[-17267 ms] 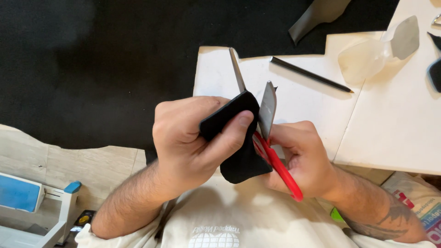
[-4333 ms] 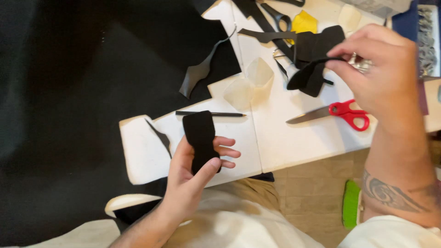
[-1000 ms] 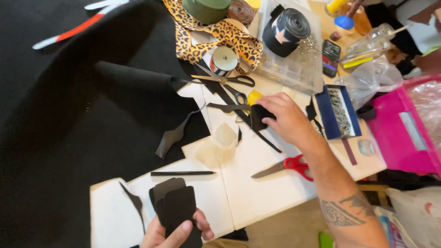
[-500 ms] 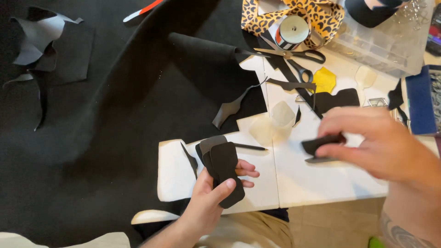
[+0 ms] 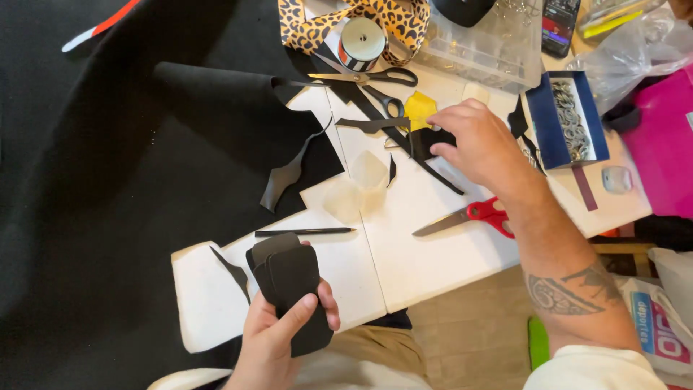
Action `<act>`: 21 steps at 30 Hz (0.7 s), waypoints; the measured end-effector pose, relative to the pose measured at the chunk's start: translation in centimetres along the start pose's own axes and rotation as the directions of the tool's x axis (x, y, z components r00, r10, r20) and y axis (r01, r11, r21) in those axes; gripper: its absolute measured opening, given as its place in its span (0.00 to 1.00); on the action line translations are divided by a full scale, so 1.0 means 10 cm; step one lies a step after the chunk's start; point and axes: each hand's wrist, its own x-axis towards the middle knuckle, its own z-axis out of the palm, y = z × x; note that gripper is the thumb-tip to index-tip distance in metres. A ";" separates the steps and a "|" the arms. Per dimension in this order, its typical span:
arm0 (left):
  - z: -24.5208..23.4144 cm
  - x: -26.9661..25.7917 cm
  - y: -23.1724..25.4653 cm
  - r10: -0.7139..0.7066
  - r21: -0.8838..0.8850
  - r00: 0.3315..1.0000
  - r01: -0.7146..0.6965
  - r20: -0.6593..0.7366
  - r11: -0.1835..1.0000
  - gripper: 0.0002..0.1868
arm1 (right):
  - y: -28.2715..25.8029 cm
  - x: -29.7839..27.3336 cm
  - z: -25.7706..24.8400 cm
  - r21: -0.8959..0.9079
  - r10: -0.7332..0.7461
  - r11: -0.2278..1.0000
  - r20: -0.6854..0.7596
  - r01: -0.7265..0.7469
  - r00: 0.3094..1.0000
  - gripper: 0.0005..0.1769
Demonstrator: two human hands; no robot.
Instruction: Cutting a small piece of leather with scissors and then rolling up a large sheet of black leather on a workbench.
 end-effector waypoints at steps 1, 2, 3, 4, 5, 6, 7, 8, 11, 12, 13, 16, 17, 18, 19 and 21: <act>-0.02 0.01 -0.02 0.009 -0.024 1.000 -0.009 0.000 1.000 0.30 | 0.16 -0.01 0.05 0.000 0.044 0.999 0.083 -0.044 0.996 0.27; 0.01 0.03 0.01 0.014 -0.028 1.000 -0.014 0.001 1.000 0.30 | 0.19 0.02 0.05 -0.003 0.039 0.999 0.082 -0.039 0.996 0.27; 0.04 0.02 0.03 -0.034 -0.013 0.999 0.033 -0.043 0.999 0.27 | 0.21 0.02 0.07 0.002 0.054 0.999 0.130 -0.055 0.990 0.30; 0.06 0.01 0.05 -0.081 0.001 0.993 0.082 -0.087 0.997 0.24 | 0.23 0.03 0.10 0.006 0.068 0.998 0.178 -0.070 0.982 0.33; 0.06 0.01 0.04 -0.082 -0.002 0.992 0.082 -0.093 0.997 0.24 | 0.24 0.04 0.09 0.011 0.064 0.998 0.183 -0.067 0.981 0.33; 0.06 0.00 0.03 -0.043 -0.001 0.999 0.043 -0.033 0.999 0.27 | 0.25 0.05 0.09 -0.004 0.061 0.998 0.207 -0.061 0.976 0.26; 0.07 0.01 0.03 0.000 0.000 0.999 0.000 0.032 1.000 0.30 | 0.26 0.09 0.07 -0.020 0.058 0.998 0.225 -0.055 0.973 0.19; 0.07 0.01 0.04 0.004 0.001 1.000 -0.004 0.030 1.000 0.30 | 0.27 0.06 0.02 -0.018 0.054 0.999 0.223 -0.051 0.973 0.19; 0.02 0.00 0.03 0.012 -0.038 1.000 -0.011 0.018 0.999 0.28 | 0.15 0.00 -0.17 -0.111 0.007 0.994 0.160 0.011 0.987 0.09; -0.01 0.02 0.02 0.049 -0.068 0.997 -0.045 0.061 0.997 0.23 | 0.03 -0.04 -0.31 -0.003 -0.049 0.999 0.058 0.049 0.997 0.11; -0.05 0.03 0.00 0.089 -0.098 0.991 -0.079 0.097 0.992 0.19 | -0.07 -0.07 -0.42 0.106 -0.093 0.989 -0.048 0.098 0.994 0.15; -0.03 0.05 0.04 0.190 -0.056 0.958 -0.183 0.212 0.982 0.14 | -0.70 -0.18 -0.69 0.438 0.058 0.894 0.092 -0.093 0.994 0.17; -0.05 0.06 0.02 0.189 -0.052 0.960 -0.182 0.207 0.982 0.14 | -0.80 -0.25 -0.54 0.444 0.058 0.891 0.093 -0.094 0.994 0.17; -0.05 0.06 -0.01 0.236 -0.071 0.938 -0.225 0.255 0.972 0.19 | -0.90 -0.33 -0.39 0.702 0.007 0.702 0.167 -0.124 0.986 0.19; -0.04 0.09 -0.03 0.282 -0.094 0.908 -0.266 0.308 0.959 0.24 | -0.98 -0.41 -0.26 0.879 -0.062 0.446 0.219 -0.170 0.974 0.21; -0.11 0.10 -0.17 0.248 -0.112 0.926 -0.224 0.286 0.968 0.37 | -1.38 -0.34 -0.16 0.865 -0.078 0.478 0.210 -0.149 0.975 0.20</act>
